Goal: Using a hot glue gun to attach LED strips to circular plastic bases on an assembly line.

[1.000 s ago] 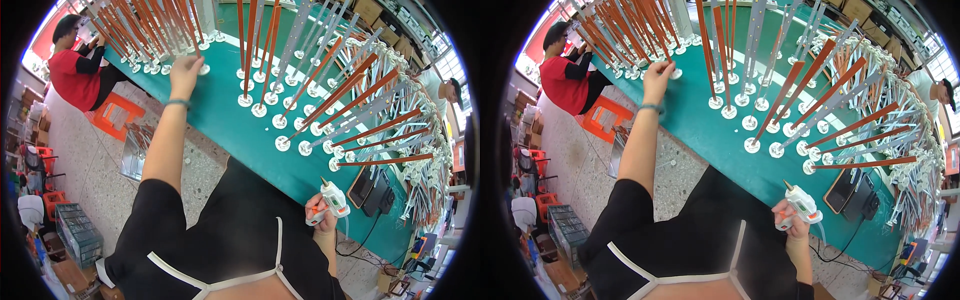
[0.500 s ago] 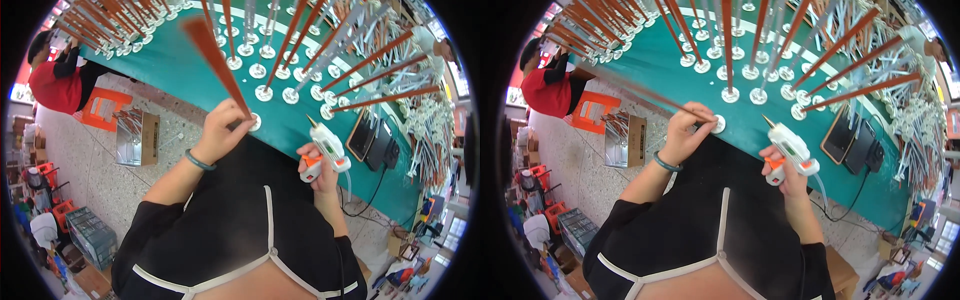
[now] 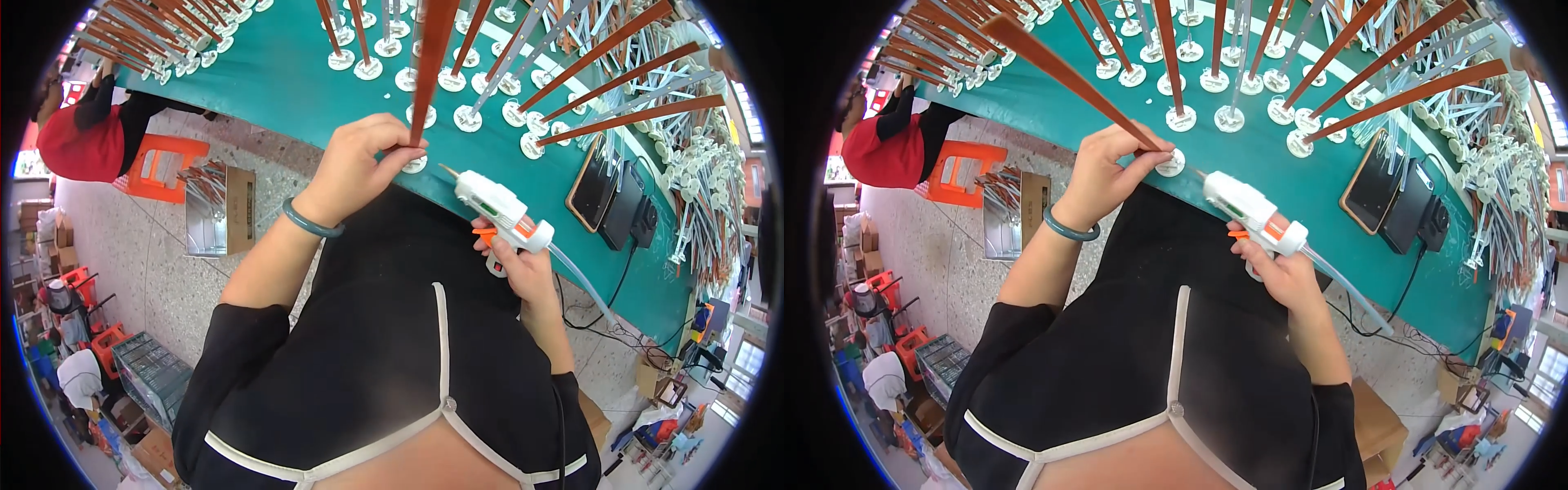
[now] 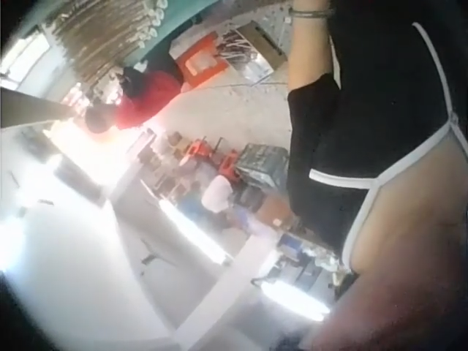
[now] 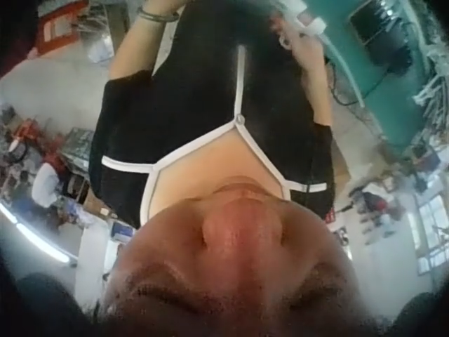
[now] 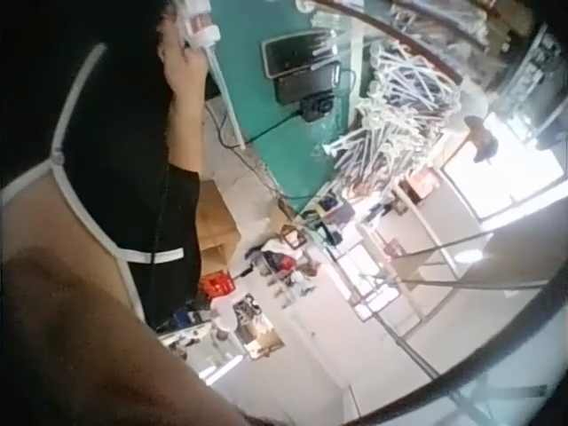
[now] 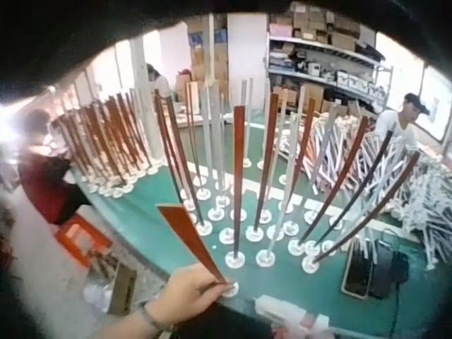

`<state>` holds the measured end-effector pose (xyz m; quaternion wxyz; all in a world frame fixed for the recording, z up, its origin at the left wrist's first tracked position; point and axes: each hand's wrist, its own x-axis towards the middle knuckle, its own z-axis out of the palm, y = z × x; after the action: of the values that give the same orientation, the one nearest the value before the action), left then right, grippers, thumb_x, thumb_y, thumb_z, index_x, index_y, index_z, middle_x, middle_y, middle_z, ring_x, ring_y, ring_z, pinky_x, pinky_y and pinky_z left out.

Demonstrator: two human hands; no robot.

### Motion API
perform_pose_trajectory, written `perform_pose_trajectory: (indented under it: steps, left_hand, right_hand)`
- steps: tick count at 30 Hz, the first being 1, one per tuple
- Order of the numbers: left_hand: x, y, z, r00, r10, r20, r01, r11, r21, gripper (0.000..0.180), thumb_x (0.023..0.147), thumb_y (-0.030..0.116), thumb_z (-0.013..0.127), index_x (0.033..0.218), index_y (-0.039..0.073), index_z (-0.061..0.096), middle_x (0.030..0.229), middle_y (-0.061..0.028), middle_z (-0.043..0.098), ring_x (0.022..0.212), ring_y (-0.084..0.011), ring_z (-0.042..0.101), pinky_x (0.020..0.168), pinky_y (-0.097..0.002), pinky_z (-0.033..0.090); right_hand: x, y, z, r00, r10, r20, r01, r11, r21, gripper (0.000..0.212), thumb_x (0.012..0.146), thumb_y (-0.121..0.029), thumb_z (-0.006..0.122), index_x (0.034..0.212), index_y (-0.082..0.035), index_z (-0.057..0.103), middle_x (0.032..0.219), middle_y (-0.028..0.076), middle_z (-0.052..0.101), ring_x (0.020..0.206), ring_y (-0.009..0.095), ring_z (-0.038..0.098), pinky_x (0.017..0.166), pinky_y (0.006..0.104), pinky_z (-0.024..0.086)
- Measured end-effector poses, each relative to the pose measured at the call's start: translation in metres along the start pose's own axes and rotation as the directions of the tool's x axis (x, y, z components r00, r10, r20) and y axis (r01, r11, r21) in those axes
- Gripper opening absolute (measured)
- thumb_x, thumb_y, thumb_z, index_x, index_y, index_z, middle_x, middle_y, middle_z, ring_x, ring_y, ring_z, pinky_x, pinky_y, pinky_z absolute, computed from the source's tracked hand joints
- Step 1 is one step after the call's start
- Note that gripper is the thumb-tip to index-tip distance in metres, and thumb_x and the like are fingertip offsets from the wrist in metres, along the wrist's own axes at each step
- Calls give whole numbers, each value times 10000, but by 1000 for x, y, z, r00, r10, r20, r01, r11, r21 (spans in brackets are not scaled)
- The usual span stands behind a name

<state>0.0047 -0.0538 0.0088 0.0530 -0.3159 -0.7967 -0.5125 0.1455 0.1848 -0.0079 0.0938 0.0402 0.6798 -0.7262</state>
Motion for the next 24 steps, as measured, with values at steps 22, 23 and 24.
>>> perform_pose_trajectory:
  steps: [22, 23, 24]
  left_hand:
    - [13, -2, -3, 995, 42, 92, -48, 997, 64, 63, 770, 51, 685, 782, 1, 649, 729, -118, 611, 644, -278, 604, 576, -333, 472]
    - [13, -3, -3, 995, 41, 91, -46, 997, 56, 60, 771, 47, 685, 782, 0, 649, 727, -117, 611, 640, -273, 604, 574, -329, 472]
    - [12, -3, -3, 995, 42, 92, -47, 997, 55, 60, 771, 47, 685, 782, 0, 649, 727, -117, 611, 640, -273, 604, 574, -329, 472]
  right_hand:
    - [32, -9, 25, 985, -173, 1, 159, 908, -388, 201, 878, -174, 627, 955, 9, 601, 785, 103, 590, 693, 222, 563, 656, 318, 447]
    - [33, -9, 26, 983, -182, 7, 169, 895, -414, 201, 877, -180, 628, 942, 8, 598, 776, 105, 584, 686, 231, 561, 651, 324, 444]
    - [33, -9, 26, 983, -182, 6, 168, 895, -414, 201, 877, -180, 628, 942, 8, 598, 776, 105, 584, 686, 231, 561, 651, 324, 444]
